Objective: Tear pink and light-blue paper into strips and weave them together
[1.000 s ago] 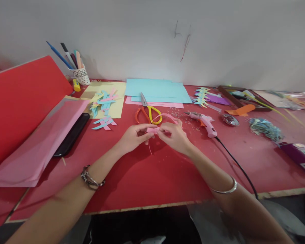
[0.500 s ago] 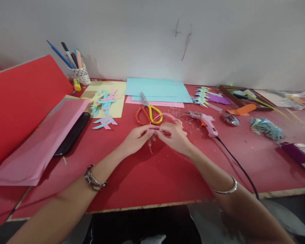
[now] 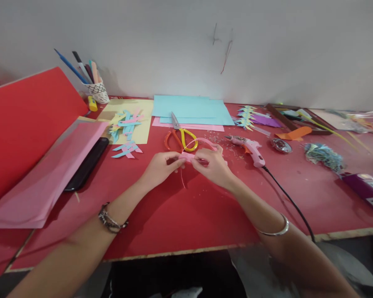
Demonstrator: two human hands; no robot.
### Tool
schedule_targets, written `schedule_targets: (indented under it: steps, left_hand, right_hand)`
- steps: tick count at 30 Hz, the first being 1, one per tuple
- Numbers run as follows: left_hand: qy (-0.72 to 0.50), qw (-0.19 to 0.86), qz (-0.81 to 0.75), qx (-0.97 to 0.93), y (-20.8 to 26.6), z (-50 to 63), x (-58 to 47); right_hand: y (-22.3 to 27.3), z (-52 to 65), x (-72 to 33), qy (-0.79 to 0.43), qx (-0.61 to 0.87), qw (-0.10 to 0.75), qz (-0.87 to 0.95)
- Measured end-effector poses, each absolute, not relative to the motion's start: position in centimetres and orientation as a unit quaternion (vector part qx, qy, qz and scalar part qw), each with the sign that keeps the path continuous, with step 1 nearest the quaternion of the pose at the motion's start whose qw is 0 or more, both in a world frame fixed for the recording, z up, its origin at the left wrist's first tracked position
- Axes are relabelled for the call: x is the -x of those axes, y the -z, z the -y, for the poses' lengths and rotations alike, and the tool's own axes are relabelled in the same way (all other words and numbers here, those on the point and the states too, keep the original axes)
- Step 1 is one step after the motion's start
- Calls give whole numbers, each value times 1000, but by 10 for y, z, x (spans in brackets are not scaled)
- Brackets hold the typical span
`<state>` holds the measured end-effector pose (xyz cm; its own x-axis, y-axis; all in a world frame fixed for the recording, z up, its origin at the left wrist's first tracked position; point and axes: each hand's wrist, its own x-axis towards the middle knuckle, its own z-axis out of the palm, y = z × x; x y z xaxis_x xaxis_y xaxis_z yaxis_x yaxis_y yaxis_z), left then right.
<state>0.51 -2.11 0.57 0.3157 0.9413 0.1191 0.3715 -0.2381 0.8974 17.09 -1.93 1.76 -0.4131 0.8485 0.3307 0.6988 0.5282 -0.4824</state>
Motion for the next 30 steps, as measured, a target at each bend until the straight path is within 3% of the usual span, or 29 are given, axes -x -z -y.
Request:
schedule_targets:
  steps: [24, 30]
  left_hand:
    - [-364, 426, -480, -675, -9, 16, 4]
    - [-365, 407, -500, -672, -11, 10, 13]
  right_hand:
    - [-18, 17, -174, -146, 490, 310, 802]
    - [-22, 15, -178, -147, 502, 258, 812]
